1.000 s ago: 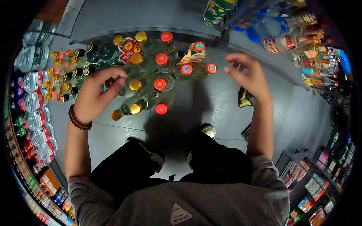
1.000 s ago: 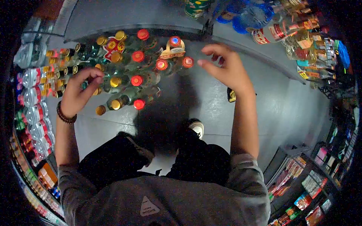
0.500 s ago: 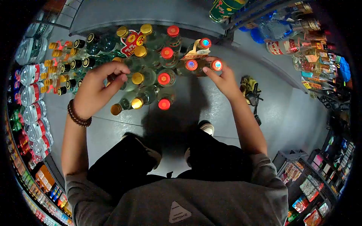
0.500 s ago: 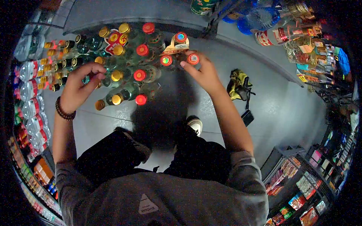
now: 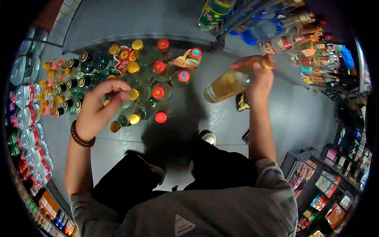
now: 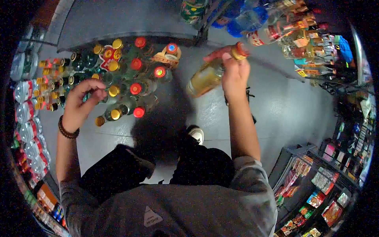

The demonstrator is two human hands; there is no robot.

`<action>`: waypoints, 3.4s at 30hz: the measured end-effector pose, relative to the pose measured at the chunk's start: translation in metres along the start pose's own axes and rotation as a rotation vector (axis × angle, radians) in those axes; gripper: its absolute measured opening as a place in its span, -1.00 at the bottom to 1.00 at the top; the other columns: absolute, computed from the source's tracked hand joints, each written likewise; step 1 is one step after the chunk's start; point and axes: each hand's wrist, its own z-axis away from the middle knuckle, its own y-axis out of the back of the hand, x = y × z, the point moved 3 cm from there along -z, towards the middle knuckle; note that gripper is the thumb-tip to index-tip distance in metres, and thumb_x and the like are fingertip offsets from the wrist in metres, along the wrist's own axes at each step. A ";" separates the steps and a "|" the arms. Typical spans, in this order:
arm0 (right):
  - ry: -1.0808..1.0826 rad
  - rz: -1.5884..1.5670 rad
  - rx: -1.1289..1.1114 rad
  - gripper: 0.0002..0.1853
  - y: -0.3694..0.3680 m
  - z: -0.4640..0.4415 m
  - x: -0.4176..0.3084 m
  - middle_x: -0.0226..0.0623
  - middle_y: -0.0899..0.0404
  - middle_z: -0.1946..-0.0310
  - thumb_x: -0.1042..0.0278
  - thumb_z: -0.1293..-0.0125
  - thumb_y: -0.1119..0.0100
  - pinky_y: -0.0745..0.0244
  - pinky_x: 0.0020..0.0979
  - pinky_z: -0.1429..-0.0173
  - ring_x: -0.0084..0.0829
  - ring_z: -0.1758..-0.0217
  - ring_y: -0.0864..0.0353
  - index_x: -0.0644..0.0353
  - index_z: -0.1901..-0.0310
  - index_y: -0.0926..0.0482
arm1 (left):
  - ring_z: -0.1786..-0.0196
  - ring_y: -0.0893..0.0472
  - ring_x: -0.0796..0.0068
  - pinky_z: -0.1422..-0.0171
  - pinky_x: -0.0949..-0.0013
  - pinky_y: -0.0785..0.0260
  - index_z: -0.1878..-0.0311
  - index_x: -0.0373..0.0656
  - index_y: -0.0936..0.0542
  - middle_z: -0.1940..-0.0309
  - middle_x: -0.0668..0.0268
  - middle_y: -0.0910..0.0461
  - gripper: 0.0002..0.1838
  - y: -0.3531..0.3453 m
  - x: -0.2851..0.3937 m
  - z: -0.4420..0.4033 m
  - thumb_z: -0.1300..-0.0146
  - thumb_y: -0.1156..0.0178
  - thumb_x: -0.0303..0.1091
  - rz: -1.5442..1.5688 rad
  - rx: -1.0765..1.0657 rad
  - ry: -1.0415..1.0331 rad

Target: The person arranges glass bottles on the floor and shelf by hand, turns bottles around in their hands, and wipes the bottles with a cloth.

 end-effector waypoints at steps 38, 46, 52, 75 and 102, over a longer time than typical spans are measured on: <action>-0.477 -0.865 -0.495 -0.85 -0.169 -0.043 -0.155 -0.16 -0.61 0.44 0.30 -0.21 -0.17 -0.54 -0.35 0.43 -0.28 0.44 -0.65 0.19 0.29 -0.50 | 0.17 -0.61 0.03 0.15 0.13 -0.53 -0.26 -0.25 -0.24 0.07 -0.13 -0.49 -0.04 -0.038 0.034 -0.012 -0.11 0.23 0.48 1.104 -0.271 0.062; -0.323 -0.654 -0.376 -0.77 -0.172 -0.056 -0.138 -0.36 -0.51 0.51 0.17 -0.26 -0.18 -0.45 -0.46 0.49 -0.50 0.55 -0.56 0.13 0.32 -0.42 | 0.09 -0.62 0.14 0.06 0.13 -0.55 -0.23 -0.19 -0.25 -0.05 0.05 -0.49 -0.41 -0.037 0.039 -0.014 -0.41 0.29 0.12 0.885 0.153 0.059; -0.342 -0.648 -0.399 -0.75 -0.170 -0.044 -0.153 -0.42 -0.46 0.52 0.16 -0.27 -0.18 -0.43 -0.48 0.40 -0.55 0.47 -0.54 0.16 0.29 -0.42 | 0.07 -0.61 0.16 0.03 0.16 -0.52 -0.25 -0.21 -0.29 0.00 0.08 -0.52 -0.34 -0.038 0.021 -0.019 -0.38 0.30 0.18 1.030 0.135 0.117; -0.371 -0.734 -0.423 -0.78 -0.181 -0.044 -0.132 -0.41 -0.48 0.42 0.20 -0.31 -0.12 -0.41 -0.53 0.36 -0.57 0.44 -0.50 0.13 0.18 -0.39 | 0.14 -0.60 0.06 0.09 0.09 -0.50 -0.30 -0.18 -0.24 0.00 -0.09 -0.46 -0.13 -0.043 0.030 -0.011 -0.19 0.30 0.40 1.579 -0.376 0.011; 0.411 -0.476 -0.828 -0.59 -0.165 -0.008 -0.167 -0.17 -0.45 0.00 0.50 -0.03 -0.17 -0.30 -0.30 -0.19 -0.34 -0.12 -0.43 0.29 0.02 -0.43 | -0.34 -0.23 0.30 -0.39 0.18 -0.07 -0.37 -0.24 -0.05 -0.26 0.17 -0.21 0.03 -0.002 -0.005 -0.016 0.14 -0.44 -0.20 0.317 0.107 -0.440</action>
